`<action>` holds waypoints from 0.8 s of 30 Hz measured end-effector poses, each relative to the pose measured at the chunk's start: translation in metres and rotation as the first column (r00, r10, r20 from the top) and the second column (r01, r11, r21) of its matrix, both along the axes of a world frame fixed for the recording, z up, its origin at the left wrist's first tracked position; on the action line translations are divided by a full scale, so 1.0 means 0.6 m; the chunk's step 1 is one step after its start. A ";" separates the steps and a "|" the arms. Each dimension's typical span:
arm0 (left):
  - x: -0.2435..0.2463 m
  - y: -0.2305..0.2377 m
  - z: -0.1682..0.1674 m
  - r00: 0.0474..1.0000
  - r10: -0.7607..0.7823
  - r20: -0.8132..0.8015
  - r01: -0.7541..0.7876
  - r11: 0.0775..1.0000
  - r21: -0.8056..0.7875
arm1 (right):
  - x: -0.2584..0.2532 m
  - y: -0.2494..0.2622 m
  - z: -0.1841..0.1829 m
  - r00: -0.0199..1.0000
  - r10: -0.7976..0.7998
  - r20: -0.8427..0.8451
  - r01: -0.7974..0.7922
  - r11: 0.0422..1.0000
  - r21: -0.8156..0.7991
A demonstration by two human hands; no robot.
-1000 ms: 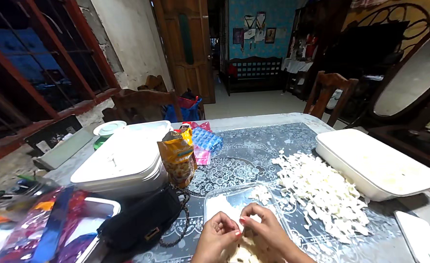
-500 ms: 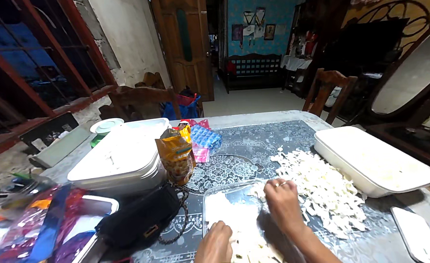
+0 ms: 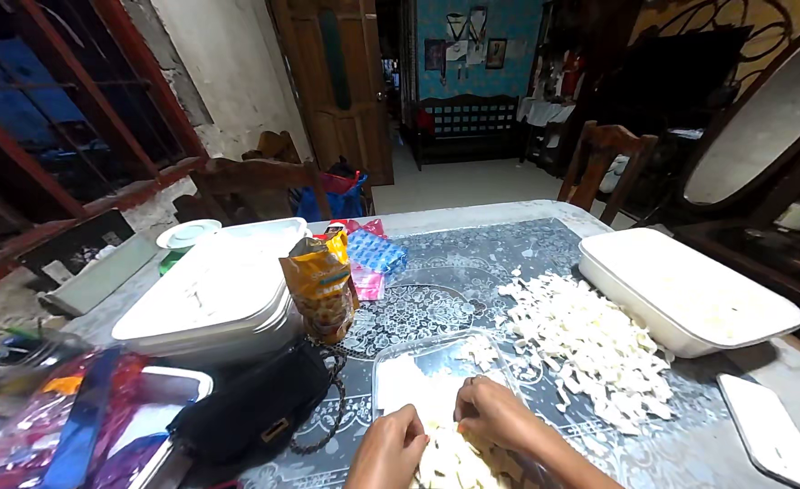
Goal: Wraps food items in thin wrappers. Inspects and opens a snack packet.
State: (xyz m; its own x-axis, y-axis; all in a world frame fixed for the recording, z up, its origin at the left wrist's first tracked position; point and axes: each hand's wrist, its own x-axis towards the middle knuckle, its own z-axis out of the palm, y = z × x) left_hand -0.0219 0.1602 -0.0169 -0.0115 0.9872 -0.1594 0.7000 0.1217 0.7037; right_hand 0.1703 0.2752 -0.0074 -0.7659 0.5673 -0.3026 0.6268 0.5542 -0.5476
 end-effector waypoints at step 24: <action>0.004 -0.008 -0.004 0.991 -0.067 -0.117 0.080 0.990 0.114 | 0.006 0.004 -0.014 0.972 -0.117 -0.203 0.142 0.983 0.114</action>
State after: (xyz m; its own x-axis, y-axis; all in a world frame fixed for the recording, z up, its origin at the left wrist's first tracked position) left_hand -0.0196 0.1555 -0.0194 0.0509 0.9977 -0.0436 0.7793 -0.0124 0.6265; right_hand 0.1737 0.2777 -0.0156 -0.7204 0.6896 -0.0741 0.5861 0.5482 -0.5966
